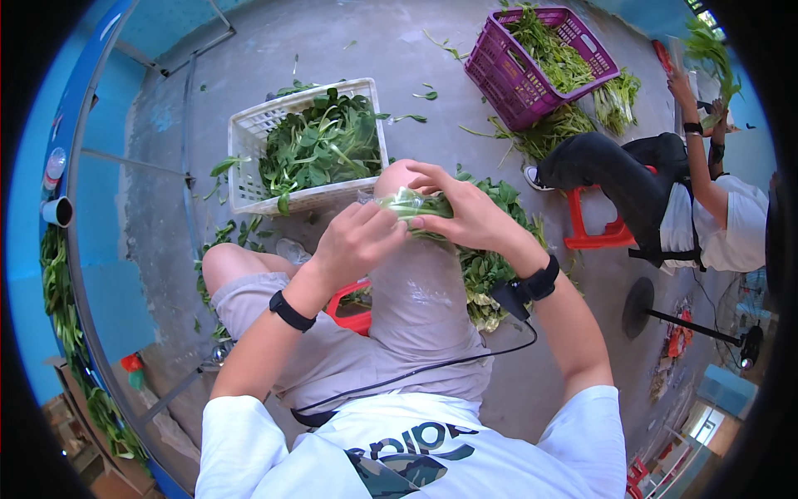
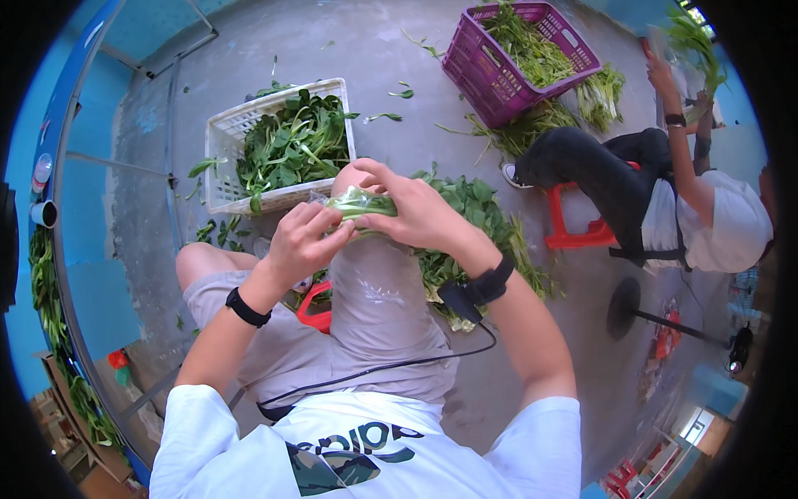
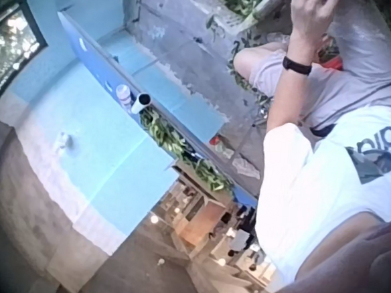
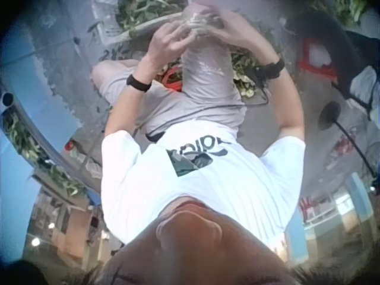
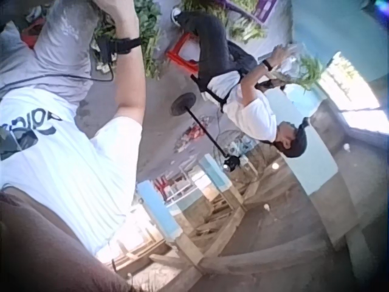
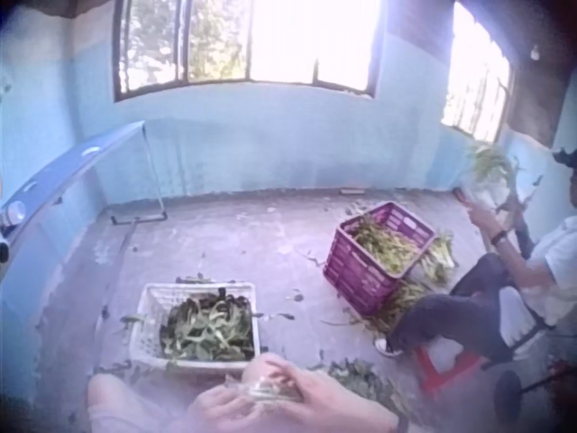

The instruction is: Picking and wrapping bok choy leaves in plastic wrap using the thigh as a base.

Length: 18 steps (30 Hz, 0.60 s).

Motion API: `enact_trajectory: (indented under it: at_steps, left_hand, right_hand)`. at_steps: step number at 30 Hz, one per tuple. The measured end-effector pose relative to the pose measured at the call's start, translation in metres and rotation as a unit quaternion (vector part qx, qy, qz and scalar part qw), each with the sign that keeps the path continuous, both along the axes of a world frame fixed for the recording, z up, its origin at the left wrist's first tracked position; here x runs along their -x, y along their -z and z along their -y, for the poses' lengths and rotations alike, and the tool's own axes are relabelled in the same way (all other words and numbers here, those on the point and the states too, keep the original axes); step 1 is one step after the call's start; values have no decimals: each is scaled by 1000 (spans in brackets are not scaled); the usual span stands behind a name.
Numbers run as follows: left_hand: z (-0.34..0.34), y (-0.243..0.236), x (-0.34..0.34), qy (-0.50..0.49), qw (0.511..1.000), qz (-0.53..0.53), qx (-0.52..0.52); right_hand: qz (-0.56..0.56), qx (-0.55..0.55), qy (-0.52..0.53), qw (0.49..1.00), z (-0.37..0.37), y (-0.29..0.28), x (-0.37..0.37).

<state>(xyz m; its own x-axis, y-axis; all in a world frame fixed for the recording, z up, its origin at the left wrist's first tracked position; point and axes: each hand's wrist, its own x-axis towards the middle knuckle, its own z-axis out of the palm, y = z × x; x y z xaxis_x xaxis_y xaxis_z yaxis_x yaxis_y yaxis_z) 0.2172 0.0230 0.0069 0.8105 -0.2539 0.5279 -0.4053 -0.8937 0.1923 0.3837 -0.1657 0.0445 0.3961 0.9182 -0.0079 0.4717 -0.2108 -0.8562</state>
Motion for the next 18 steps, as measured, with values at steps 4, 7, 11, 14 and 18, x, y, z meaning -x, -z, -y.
enact_trajectory:
  at_steps: [4, 7, 11, 14, 18]
  left_hand:
    - [0, 2, 13, 39, 997, 12, -58]
    - [0, -10, 26, 25, 994, -16, -103]
    - [5, -27, 49, 27, 996, -31, -74]
    - [0, -52, 48, 14, 993, -81, 83]
    - [-11, -83, 15, -63, 978, -135, 144]
  right_hand:
    - [82, 96, -42, 991, -3, 2, -7]
    - [151, 93, -57, 983, -1, 4, -2]
    - [217, 27, -43, 975, 3, 8, 11]
    - [242, 9, -42, 969, 7, 9, 18]
    - [254, 21, -53, 966, 7, 10, 21]
